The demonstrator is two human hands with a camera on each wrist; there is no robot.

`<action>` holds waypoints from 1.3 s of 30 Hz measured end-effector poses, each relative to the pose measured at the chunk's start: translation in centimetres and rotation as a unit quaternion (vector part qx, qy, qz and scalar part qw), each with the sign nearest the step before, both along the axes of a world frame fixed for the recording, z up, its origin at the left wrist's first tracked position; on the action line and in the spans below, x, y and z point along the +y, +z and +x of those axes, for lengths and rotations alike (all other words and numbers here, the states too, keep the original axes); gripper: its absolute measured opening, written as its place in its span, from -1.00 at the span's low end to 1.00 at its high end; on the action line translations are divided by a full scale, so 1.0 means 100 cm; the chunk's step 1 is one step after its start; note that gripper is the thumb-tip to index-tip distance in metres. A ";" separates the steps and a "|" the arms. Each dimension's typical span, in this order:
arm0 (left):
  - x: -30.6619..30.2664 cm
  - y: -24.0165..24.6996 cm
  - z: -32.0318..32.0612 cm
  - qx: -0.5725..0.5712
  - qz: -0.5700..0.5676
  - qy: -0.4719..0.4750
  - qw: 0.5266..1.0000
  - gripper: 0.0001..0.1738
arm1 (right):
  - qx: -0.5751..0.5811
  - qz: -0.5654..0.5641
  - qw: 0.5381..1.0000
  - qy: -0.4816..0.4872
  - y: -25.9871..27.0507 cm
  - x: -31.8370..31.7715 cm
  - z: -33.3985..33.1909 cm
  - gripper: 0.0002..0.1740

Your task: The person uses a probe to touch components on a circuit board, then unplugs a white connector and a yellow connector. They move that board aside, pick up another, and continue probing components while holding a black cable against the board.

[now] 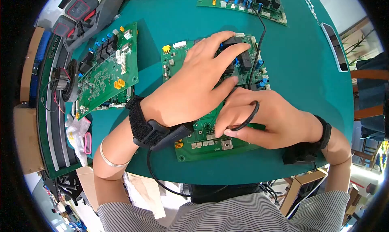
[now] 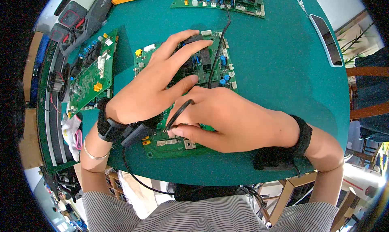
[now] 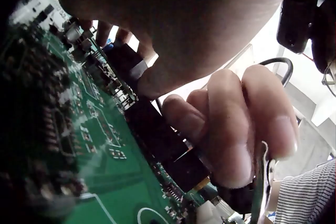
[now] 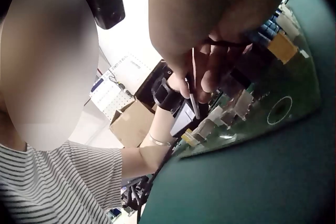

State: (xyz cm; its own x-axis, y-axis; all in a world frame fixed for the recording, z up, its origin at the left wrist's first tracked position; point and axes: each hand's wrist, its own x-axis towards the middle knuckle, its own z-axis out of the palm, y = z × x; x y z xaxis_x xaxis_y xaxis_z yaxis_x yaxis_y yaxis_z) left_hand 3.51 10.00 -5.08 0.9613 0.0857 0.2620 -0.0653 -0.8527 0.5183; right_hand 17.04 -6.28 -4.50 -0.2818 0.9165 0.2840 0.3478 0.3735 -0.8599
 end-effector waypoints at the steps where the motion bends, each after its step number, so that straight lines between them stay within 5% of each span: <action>1: 0.000 0.000 0.000 0.001 -0.001 0.001 1.000 -0.31 | 0.000 0.000 1.000 0.000 0.000 0.000 0.000 -0.85; 39: -0.001 0.006 0.000 0.034 -0.024 0.002 0.999 -0.30 | -0.021 0.042 0.999 0.019 -0.003 0.002 0.001 -0.83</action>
